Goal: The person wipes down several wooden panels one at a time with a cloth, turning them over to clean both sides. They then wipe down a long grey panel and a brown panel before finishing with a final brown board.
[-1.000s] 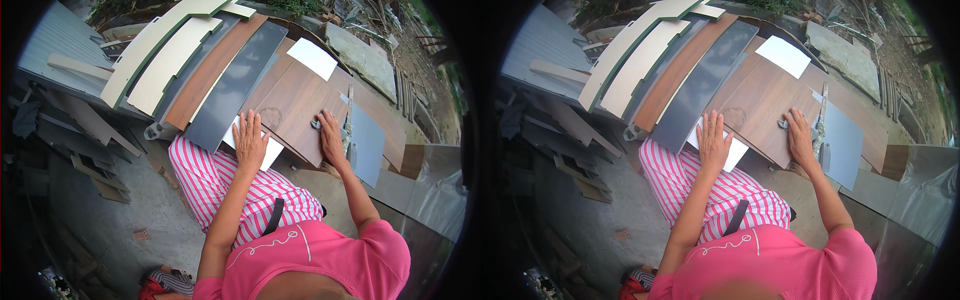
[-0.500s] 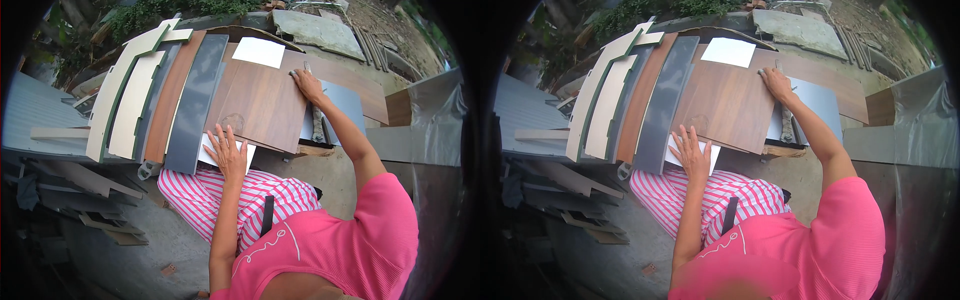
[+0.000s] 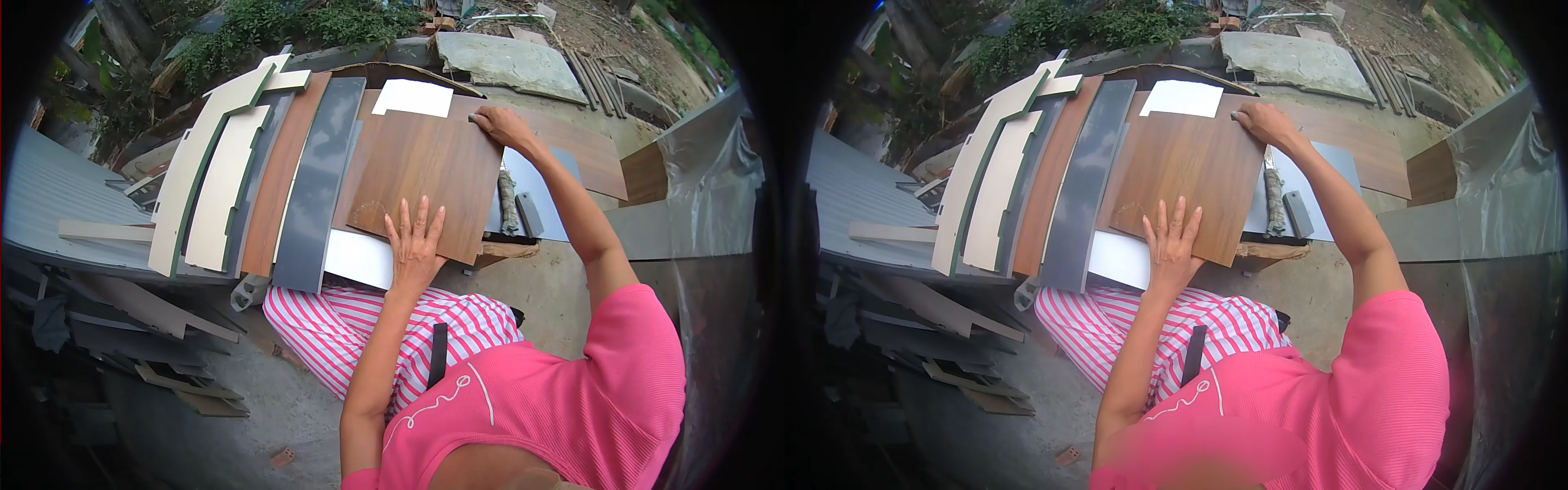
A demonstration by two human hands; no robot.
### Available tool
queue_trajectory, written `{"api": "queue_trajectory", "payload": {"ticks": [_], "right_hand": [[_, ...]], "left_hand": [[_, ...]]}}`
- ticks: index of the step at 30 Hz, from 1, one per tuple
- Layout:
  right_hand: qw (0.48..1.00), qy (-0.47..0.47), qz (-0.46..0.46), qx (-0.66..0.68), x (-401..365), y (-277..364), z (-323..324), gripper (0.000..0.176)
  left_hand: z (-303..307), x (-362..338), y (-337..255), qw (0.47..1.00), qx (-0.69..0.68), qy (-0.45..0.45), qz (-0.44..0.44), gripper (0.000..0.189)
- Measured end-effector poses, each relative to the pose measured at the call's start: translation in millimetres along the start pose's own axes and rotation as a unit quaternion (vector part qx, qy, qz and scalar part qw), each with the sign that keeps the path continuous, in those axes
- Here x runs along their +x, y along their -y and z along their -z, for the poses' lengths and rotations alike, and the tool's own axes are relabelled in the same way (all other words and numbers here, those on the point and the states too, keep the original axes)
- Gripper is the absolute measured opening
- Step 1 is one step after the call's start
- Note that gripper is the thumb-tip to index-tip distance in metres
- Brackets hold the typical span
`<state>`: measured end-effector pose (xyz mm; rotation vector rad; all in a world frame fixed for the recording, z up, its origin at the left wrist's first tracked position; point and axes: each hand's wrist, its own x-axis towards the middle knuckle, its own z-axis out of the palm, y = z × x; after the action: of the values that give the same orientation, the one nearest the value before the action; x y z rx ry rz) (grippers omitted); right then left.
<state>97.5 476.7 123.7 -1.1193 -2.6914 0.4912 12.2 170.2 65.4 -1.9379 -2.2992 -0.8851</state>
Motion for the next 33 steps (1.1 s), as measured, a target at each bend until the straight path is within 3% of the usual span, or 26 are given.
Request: {"api": "queue_trajectory", "payload": {"ticks": [2, 4, 5, 6, 7, 9, 11, 13, 15, 17, 18, 19, 21, 22, 25, 28, 29, 31, 33], "right_hand": [[1.000, 0.013, 0.015, 0.019, 0, 2, 14, 0.037], [0.990, 0.063, -0.018, 0.121, -3, 1, 30, 0.039], [0.981, 0.090, -0.035, 0.171, -3, 1, 37, 0.041], [0.961, 0.087, -0.024, 0.262, -13, 12, 51, 0.042], [0.961, 0.087, -0.020, 0.263, -12, 15, 55, 0.042], [0.921, 0.039, -0.076, 0.381, -7, 17, 59, 0.042], [0.903, 0.018, -0.077, 0.423, -2, 20, 55, 0.038], [0.880, -0.033, -0.035, 0.473, -4, 36, 46, 0.033], [0.891, -0.030, 0.005, 0.453, -3, 56, 26, 0.034], [0.952, -0.021, 0.045, 0.302, -17, 99, 17, 0.034], [0.958, -0.061, 0.127, 0.249, -23, 117, 5, 0.031], [0.953, -0.099, 0.209, 0.195, -30, 136, -9, 0.029], [0.930, -0.094, 0.323, 0.151, -45, 170, -36, 0.026], [0.907, -0.096, 0.379, 0.158, -56, 186, -50, 0.025], [0.873, -0.035, 0.453, 0.177, -85, 226, -89, 0.027], [0.837, 0.028, 0.513, 0.188, -118, 250, -123, 0.032], [0.830, 0.035, 0.521, 0.197, -125, 254, -134, 0.032], [0.838, 0.027, 0.520, 0.163, -135, 252, -156, 0.038], [0.845, 0.066, 0.515, 0.130, -125, 244, -166, 0.041]], "left_hand": [[8, 5, 1, 1.000, 0.006, -0.010, -0.009, 0.081], [22, 9, 5, 0.991, -0.026, -0.117, -0.057, 0.064], [28, 11, 5, 0.991, -0.024, -0.119, -0.056, 0.064], [36, 14, 5, 0.984, -0.066, -0.144, -0.079, 0.058], [44, 16, 5, 0.974, -0.108, -0.169, -0.102, 0.054], [58, 16, 4, 0.972, -0.087, -0.183, -0.121, 0.047], [74, 11, -6, 0.927, -0.260, -0.267, 0.026, 0.036], [86, -5, 1, 0.857, -0.334, -0.265, 0.289, 0.046], [98, 0, -3, 0.697, -0.484, -0.427, 0.312, 0.060], [105, -4, 3, 0.636, -0.501, -0.471, 0.349, 0.071], [103, -14, 11, 0.628, -0.533, -0.439, 0.360, 0.083], [100, -19, 13, 0.629, -0.528, -0.439, 0.364, 0.083], [92, -33, 16, 0.617, -0.527, -0.432, 0.393, 0.088], [86, -40, 20, 0.592, -0.543, -0.439, 0.402, 0.079], [65, -57, 31, 0.565, -0.596, -0.423, 0.383, 0.075], [45, -70, 40, 0.505, -0.690, -0.406, 0.321, 0.062], [37, -73, 43, 0.511, -0.695, -0.404, 0.304, 0.061], [30, -81, 49, 0.429, -0.757, -0.399, 0.289, 0.056], [19, -86, 52, 0.419, -0.750, -0.413, 0.302, 0.062]]}}
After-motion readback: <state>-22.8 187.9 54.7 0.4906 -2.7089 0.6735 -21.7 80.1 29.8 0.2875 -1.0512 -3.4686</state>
